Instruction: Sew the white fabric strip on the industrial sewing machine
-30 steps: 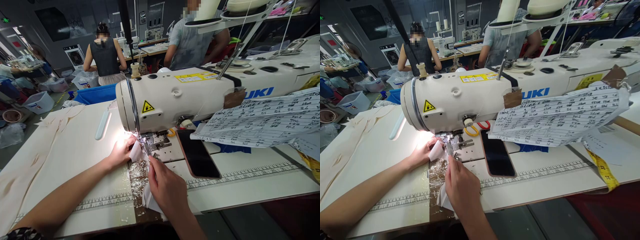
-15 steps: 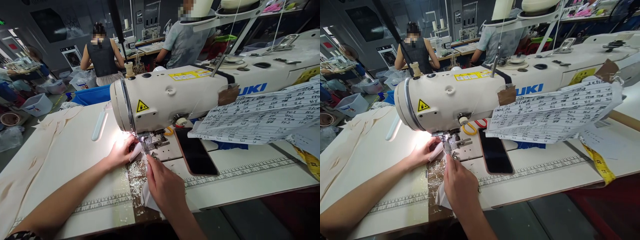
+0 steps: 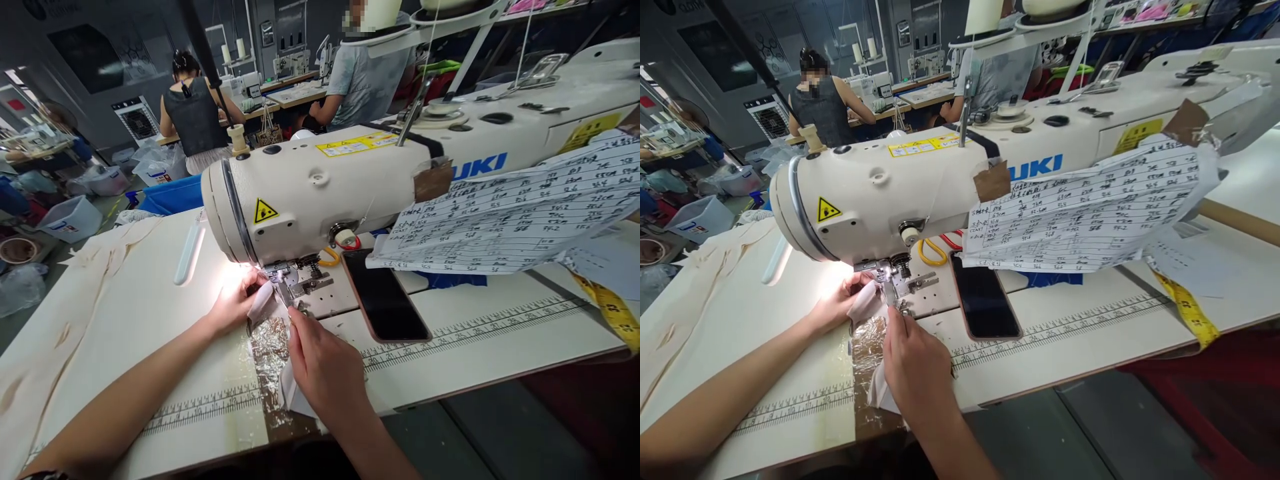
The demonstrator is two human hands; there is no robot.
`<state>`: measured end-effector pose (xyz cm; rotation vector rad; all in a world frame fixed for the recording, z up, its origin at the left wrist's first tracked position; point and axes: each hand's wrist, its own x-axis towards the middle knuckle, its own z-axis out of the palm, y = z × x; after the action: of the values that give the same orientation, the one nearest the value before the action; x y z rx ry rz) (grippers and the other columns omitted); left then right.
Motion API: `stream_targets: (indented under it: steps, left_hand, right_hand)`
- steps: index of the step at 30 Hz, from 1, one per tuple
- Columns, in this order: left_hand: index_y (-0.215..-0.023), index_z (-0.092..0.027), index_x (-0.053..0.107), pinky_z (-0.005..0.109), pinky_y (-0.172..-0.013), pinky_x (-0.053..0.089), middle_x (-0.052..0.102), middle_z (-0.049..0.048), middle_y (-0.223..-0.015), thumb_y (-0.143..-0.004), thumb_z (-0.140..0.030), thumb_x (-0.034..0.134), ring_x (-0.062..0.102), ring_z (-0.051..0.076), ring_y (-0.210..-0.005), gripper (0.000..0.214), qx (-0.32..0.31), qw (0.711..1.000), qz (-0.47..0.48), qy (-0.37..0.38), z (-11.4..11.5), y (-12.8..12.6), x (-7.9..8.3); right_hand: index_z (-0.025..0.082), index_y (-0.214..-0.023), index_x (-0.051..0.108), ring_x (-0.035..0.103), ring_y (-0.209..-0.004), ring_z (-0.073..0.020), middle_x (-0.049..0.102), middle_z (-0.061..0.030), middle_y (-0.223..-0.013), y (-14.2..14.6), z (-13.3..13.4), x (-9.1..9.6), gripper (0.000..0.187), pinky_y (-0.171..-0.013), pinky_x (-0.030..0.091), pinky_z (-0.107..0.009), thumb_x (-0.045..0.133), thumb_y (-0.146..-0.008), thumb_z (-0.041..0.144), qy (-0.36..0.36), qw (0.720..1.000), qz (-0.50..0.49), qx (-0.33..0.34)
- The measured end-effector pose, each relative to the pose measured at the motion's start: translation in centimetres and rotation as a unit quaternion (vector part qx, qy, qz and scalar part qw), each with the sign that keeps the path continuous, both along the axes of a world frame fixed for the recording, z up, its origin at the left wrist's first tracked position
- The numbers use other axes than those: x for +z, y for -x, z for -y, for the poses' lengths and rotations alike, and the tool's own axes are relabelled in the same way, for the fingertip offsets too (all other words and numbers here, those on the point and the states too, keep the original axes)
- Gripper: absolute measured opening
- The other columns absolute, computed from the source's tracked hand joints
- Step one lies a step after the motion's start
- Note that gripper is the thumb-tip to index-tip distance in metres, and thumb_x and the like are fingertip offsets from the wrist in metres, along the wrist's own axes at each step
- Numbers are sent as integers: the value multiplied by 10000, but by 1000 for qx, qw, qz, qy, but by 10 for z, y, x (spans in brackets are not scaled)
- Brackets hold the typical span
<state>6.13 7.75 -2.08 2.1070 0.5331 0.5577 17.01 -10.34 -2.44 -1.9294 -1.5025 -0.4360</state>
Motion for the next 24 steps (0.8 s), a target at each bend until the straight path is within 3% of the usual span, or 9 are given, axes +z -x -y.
stream_targets:
  steps: [4, 7, 12, 18, 21, 24]
  left_hand:
    - [-838, -195, 573, 337, -753, 541, 657, 88, -948, -960, -522, 563, 623, 202, -854, 349, -1, 999, 1, -37, 1, 0, 1]
    - [-816, -190, 565, 329, -703, 541, 652, 81, -887, -991, -470, 523, 615, 189, -801, 333, -6, 993, -7, -116, 3, -1, 5]
    - [-848, -187, 558, 294, -693, 539, 630, 60, -901, -1032, -270, 427, 603, 150, -778, 240, -30, 957, -34, -286, 6, 0, 13]
    - [-1003, -168, 609, 295, -812, 571, 639, 91, -1036, -1035, -184, 396, 630, 170, -941, 216, -99, 922, -72, -368, 12, 7, 28]
    - [-1054, -160, 628, 279, -757, 578, 628, 104, -1078, -1052, -231, 369, 636, 175, -910, 269, -102, 904, -110, -400, 19, 10, 34]
    - [-1036, -143, 632, 280, -672, 571, 635, 104, -1044, -1077, -245, 262, 626, 179, -863, 386, -72, 882, -131, -448, 28, 9, 32]
  right_hand:
    - [141, -1123, 673, 689, -626, -134, 748, -13, -810, -1, -1, 1, 368, -524, 429, -268, 317, -1030, 153, 3, 1000, -5, -2]
    - [145, -1125, 667, 690, -626, -132, 746, -9, -802, 0, -2, 0, 355, -523, 425, -267, 326, -1026, 141, 4, 1000, 1, -5]
    - [131, -1130, 668, 702, -640, -135, 744, -18, -798, 2, -3, -1, 334, -543, 444, -259, 355, -1016, 99, 4, 1000, 20, -13]
    - [109, -1119, 639, 718, -662, -147, 759, -49, -822, 0, 3, 3, 324, -549, 461, -248, 326, -1035, 131, 0, 999, 39, -6]
    - [179, -1057, 610, 700, -589, -153, 732, -6, -749, 1, 23, 6, 259, -495, 444, -248, 356, -1012, 158, 1, 999, -21, 24]
    - [253, -1050, 565, 692, -578, -139, 722, 36, -756, 8, 56, 4, 178, -536, 492, -213, 404, -985, 211, 15, 978, -187, 96]
